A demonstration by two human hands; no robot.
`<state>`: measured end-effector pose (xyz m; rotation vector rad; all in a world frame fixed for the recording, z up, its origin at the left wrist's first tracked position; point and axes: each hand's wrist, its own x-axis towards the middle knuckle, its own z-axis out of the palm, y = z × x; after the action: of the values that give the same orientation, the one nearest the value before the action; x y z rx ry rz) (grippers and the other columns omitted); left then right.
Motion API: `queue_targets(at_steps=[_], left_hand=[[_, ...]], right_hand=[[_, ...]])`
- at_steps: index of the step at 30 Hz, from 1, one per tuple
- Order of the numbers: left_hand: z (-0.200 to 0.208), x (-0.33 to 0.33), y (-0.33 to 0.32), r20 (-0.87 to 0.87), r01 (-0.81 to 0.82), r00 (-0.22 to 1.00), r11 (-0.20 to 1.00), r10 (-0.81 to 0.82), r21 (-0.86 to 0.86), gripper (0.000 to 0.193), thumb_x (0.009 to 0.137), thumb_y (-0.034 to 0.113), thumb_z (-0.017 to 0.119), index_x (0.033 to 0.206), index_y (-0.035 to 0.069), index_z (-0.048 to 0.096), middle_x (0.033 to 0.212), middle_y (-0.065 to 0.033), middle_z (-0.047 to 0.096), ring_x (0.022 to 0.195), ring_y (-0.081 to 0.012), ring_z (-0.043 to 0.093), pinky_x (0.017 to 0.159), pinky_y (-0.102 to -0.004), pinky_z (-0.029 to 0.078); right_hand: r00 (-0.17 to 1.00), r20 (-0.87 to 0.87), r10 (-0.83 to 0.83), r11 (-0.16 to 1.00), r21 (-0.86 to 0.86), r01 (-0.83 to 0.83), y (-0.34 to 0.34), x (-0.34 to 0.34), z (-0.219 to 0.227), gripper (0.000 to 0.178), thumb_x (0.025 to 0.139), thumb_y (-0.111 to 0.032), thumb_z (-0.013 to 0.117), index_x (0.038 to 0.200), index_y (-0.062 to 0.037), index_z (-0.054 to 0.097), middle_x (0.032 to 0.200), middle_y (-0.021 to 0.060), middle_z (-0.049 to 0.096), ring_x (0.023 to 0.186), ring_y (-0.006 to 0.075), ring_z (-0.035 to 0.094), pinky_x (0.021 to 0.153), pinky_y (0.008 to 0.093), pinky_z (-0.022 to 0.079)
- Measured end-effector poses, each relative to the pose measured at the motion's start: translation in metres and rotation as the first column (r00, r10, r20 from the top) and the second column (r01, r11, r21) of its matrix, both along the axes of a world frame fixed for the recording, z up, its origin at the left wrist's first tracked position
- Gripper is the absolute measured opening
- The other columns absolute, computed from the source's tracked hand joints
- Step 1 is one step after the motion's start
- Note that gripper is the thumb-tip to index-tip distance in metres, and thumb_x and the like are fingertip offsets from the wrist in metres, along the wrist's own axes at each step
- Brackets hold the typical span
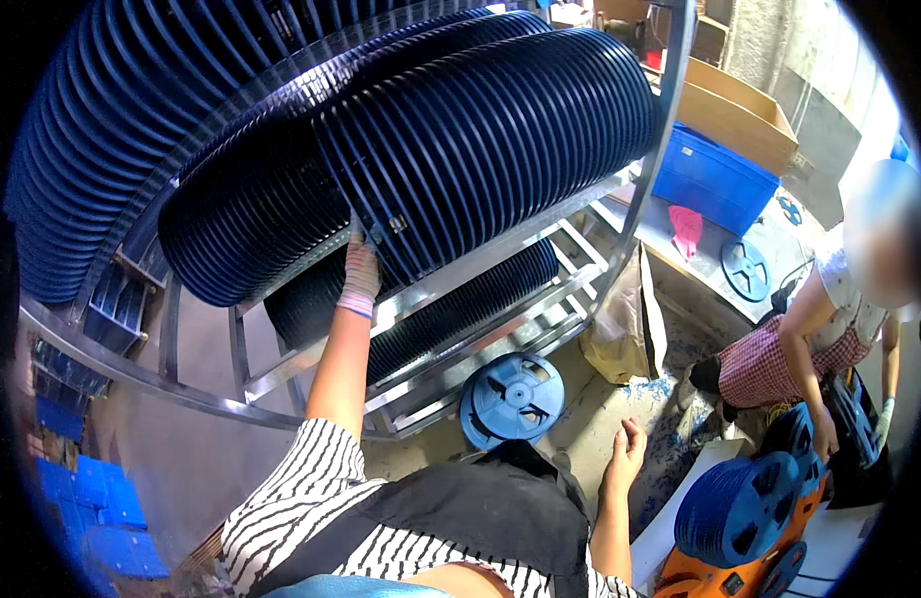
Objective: The person repeatedly picks up blue plastic fan guards and places them onto a metal rack. The person handles the parts one at a time, stacking them in a vertical column on the rack.
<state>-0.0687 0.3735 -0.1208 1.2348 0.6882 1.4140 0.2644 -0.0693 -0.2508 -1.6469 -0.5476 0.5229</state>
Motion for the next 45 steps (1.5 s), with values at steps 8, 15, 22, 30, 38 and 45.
queue_targets(at_steps=[8, 15, 22, 30, 38, 45], left_hand=[[-0.005, -0.018, -0.012, -0.190, -0.210, 0.953, 0.967, 0.236, 0.145, 0.051, 0.099, 0.015, 0.040, 0.148, 0.014, 0.025, 0.144, -0.0071, 0.041, 0.127, -0.0195, 0.044, 0.103, -0.0314, 0.040], [0.043, 0.071, -0.190, -0.347, -0.490, 0.313, 0.464, 0.884, 0.738, 0.052, 0.099, 0.029, 0.044, 0.142, 0.002, 0.033, 0.145, -0.0215, 0.034, 0.132, -0.0328, 0.036, 0.110, -0.0426, 0.030], [-0.063, 0.169, -0.321, -0.736, 0.092, 0.630, 0.917, 0.248, 0.389, 0.050, 0.098, 0.025, 0.047, 0.142, 0.006, 0.036, 0.144, -0.0174, 0.038, 0.129, -0.0322, 0.040, 0.107, -0.0419, 0.033], [-0.090, 0.374, -0.352, -0.766, 0.934, -0.189, 0.129, -0.614, -0.334, 0.052, 0.092, 0.013, 0.054, 0.140, 0.000, 0.038, 0.140, -0.0169, 0.044, 0.127, -0.0295, 0.043, 0.107, -0.0339, 0.031], [-0.125, 0.625, -0.519, -0.339, 0.694, -0.268, 0.063, -0.902, -0.717, 0.099, 0.081, 0.028, 0.070, 0.151, 0.010, 0.002, 0.151, -0.0219, 0.023, 0.137, -0.0330, 0.026, 0.111, -0.0414, 0.026], [-0.256, 0.702, -0.573, -0.372, 0.305, -0.147, 0.316, -0.917, -0.899, 0.099, 0.069, 0.013, 0.081, 0.146, 0.021, 0.020, 0.133, -0.0166, 0.046, 0.113, -0.0384, 0.051, 0.083, -0.0565, 0.048]], right_hand=[[0.974, 0.040, 0.222, 0.971, -0.099, -0.217, 0.014, 0.012, 0.028, 0.023, 0.087, -0.013, 0.057, 0.108, -0.0028, 0.062, 0.124, 0.0134, 0.054, 0.117, 0.0248, 0.050, 0.100, 0.0351, 0.038], [0.935, 0.214, 0.283, 0.959, -0.048, -0.279, -0.012, 0.065, 0.019, 0.023, 0.087, -0.023, 0.059, 0.099, -0.0022, 0.062, 0.111, 0.0143, 0.061, 0.106, 0.0297, 0.057, 0.091, 0.0371, 0.045], [0.911, 0.341, 0.232, 0.866, -0.499, -0.034, -0.143, 0.105, -0.016, 0.029, 0.084, -0.023, 0.062, 0.108, -0.0060, 0.059, 0.116, 0.0125, 0.056, 0.113, 0.0328, 0.050, 0.097, 0.0402, 0.040], [0.666, 0.538, -0.516, 0.542, -0.398, 0.741, -0.284, 0.090, -0.040, 0.044, 0.080, -0.012, 0.065, 0.121, -0.0066, 0.052, 0.132, 0.0162, 0.047, 0.121, 0.0365, 0.044, 0.103, 0.0434, 0.036], [0.197, 0.022, -0.980, 0.193, -0.131, 0.972, -0.344, 0.133, -0.081, 0.053, 0.091, -0.025, 0.060, 0.135, -0.0028, 0.039, 0.139, 0.0159, 0.040, 0.130, 0.0272, 0.038, 0.107, 0.0384, 0.031], [0.113, -0.499, -0.859, 0.151, -0.036, 0.988, -0.412, 0.236, -0.094, 0.087, 0.083, -0.046, 0.067, 0.145, -0.0005, 0.026, 0.148, 0.0156, 0.031, 0.137, 0.0258, 0.027, 0.112, 0.0366, 0.018]])
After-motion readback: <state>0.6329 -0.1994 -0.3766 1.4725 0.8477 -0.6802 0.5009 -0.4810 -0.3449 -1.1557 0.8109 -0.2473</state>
